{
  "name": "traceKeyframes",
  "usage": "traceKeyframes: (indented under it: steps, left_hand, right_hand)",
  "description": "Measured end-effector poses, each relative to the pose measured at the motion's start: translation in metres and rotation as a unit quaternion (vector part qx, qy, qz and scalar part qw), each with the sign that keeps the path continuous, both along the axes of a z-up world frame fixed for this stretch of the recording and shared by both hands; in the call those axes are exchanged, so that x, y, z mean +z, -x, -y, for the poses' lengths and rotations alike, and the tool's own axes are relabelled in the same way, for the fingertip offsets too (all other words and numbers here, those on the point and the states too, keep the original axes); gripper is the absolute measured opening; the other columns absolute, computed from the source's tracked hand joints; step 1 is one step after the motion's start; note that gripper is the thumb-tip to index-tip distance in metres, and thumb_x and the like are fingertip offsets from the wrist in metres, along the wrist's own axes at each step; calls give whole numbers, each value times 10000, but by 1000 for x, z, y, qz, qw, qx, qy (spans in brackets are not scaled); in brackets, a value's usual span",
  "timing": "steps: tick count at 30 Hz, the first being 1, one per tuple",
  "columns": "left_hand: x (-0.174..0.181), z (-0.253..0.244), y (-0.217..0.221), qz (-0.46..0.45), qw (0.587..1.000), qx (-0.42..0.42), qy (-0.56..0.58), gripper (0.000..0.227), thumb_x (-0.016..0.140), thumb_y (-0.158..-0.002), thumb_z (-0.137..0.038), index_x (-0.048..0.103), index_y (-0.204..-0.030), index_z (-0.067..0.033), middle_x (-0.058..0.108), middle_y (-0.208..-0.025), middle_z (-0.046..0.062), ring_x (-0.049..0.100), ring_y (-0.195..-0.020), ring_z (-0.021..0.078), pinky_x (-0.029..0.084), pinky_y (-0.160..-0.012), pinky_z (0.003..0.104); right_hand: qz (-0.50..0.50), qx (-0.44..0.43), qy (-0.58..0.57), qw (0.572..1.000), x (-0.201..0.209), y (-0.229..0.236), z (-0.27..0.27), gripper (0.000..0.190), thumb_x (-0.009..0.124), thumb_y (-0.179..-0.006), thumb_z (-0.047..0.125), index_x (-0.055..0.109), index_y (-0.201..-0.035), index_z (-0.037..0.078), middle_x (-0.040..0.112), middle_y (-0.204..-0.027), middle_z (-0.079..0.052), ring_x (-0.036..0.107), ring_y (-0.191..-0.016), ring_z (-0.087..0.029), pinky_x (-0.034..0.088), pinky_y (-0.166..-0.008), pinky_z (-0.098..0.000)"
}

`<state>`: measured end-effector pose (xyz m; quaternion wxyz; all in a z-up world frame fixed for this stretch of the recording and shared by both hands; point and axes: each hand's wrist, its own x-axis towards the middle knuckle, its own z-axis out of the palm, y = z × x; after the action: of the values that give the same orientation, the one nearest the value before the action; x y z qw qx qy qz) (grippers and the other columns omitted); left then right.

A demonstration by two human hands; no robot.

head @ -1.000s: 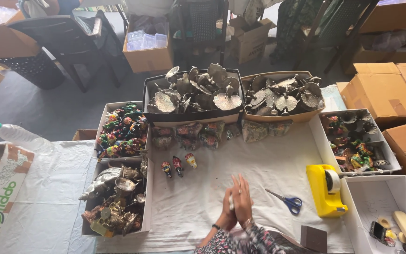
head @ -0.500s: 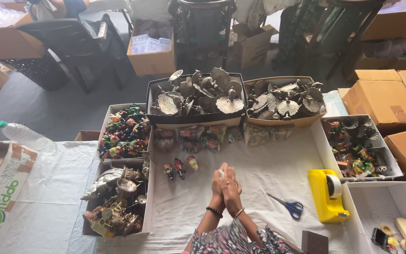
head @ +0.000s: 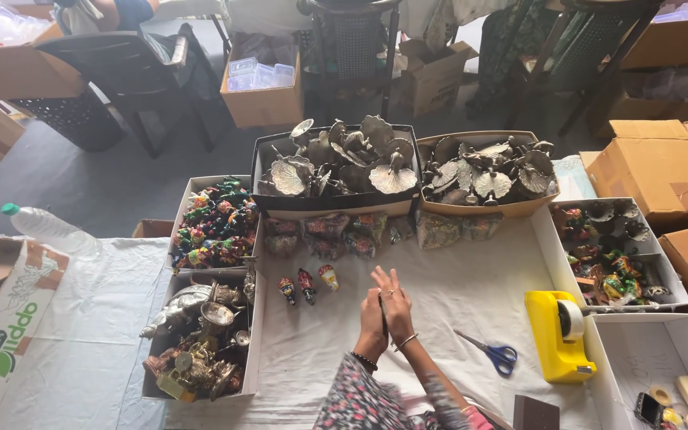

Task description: The person sits at a table and wipes small, colorful figurines with a white cloth. They handle the items one by one, cleaning them thoroughly before placing them back into a box.

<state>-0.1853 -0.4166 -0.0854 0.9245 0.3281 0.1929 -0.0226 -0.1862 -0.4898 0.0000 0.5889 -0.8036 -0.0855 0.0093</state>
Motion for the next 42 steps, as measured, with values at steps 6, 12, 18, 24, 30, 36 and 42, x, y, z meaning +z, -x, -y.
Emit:
traceKeyframes:
  steps: [6,12,18,24,30,36,42]
  left_hand:
    - [47,-1,1,-45,998,31,20,490,401,-976,-411,593,-1277,-75,698,-1224,95,699,-994,202,553,-879,320]
    - [-37,0,-6,18,1000,8,-15,596,446,-1149,-467,541,-1418,57,600,-1175,106,603,-988,200,508,-827,348]
    - [56,-3,4,16,998,-28,48,614,328,-1002,-538,506,-1421,-127,651,-1322,64,653,-1052,206,547,-883,343]
    - [55,-14,-6,21,998,15,51,604,331,-1034,-483,512,-1462,-97,607,-1391,42,622,-1208,166,495,-1018,326]
    - [37,-17,-6,29,997,-28,70,607,330,-1047,-527,489,-1441,-93,589,-1353,60,609,-1180,162,478,-1016,334]
    - [48,-25,-5,88,988,-66,105,642,303,-1028,-441,505,-1529,-93,597,-1495,114,611,-1017,150,499,-886,322]
    - [69,6,0,69,993,-9,93,603,321,-1045,-396,395,-1570,-110,568,-1490,60,635,-1171,145,487,-1008,302]
  right_hand:
    - [66,117,-69,988,-10,7,-2,512,336,-1081,336,537,-1482,89,394,-1647,-53,79,-1589,-258,-93,-1192,-478]
    - [-7,6,34,999,-7,-9,6,510,278,-1061,361,577,-1446,211,505,-1574,53,229,-1570,-174,-49,-1201,-494]
    - [115,67,150,980,28,-7,-10,514,298,-1070,402,574,-1468,229,466,-1621,67,185,-1598,-174,-12,-1225,-522]
    - [106,17,118,987,8,-13,-5,542,275,-1082,382,536,-1505,166,323,-1658,-44,76,-1573,-274,-37,-1155,-564]
    - [89,65,142,984,17,-30,-1,536,275,-1056,374,561,-1472,195,431,-1623,27,226,-1576,-241,15,-1194,-514]
    - [-89,-9,-302,949,0,-33,24,547,250,-1121,414,468,-1529,123,452,-1610,-62,381,-1512,-225,293,-1202,-300]
    - [165,1,94,982,21,7,0,488,426,-1094,302,600,-1468,42,534,-1558,-159,411,-1462,-275,276,-1158,-389]
